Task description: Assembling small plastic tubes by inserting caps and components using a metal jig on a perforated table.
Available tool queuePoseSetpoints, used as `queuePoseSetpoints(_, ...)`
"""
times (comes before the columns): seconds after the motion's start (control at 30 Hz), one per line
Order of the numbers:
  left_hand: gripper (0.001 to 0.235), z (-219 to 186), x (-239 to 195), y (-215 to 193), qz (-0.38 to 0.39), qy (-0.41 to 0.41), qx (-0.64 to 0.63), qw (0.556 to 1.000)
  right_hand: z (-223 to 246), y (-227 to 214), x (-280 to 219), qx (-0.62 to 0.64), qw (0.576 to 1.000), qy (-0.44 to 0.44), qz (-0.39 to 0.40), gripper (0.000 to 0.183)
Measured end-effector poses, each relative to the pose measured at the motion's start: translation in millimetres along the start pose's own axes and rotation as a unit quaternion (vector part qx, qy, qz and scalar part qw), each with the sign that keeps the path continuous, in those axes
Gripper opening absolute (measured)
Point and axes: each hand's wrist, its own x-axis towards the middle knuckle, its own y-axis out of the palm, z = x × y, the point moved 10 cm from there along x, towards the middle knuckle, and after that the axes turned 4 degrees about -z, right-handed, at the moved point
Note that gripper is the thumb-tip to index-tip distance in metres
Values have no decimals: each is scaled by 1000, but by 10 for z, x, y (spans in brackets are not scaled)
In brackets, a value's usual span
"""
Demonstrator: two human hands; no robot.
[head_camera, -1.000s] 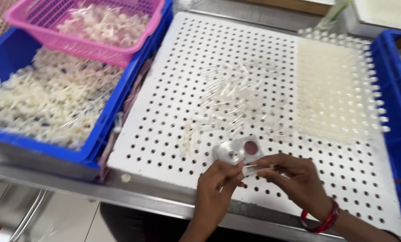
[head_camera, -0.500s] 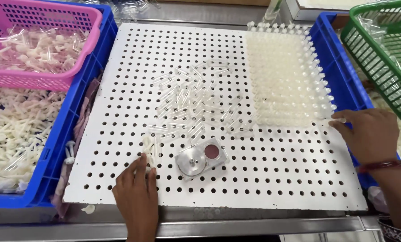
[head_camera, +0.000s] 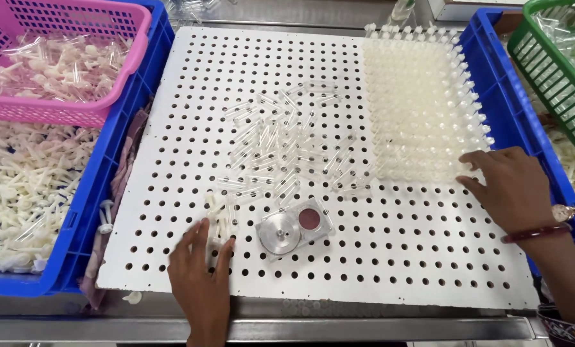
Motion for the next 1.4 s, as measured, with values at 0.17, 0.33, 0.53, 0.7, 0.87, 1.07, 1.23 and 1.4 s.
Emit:
queuePoseSetpoints(0.17,36,-156,-359,-123,-79,84,-158,981,217,-423,-40,101,994,31,27,30)
queuePoseSetpoints(0.33,25,-1051,-634,38,102,148,-348,920,1004,-147,-305,434,881,1,191,31)
queuePoseSetpoints(0.53,16,-948,-741,129,291,93,-343,888,2256,-358,-409,613,695,-133,351,30)
queuePoseSetpoints(0.7,23,-446,-856,139,346,-95,-484,798,2676,189,-631,748,566,-26,346,25)
queuePoseSetpoints(0.87,22,-85,-406,225,168,19,-641,749,2858,321,-677,896,293,121,311,30)
queuePoseSetpoints(1.07,75,-370,1867,-1179,-402,302,168,848,2609,311,-606,839,356,297,284,37)
queuePoseSetpoints(1.23,69,-636,1827,-935,-161,249,187,936,2112,273,-472,795,513,254,204,29)
queuePoseSetpoints(1.4,39,-390,640,-192,118,184,127,968,1638,217,-366,622,697,284,215,35)
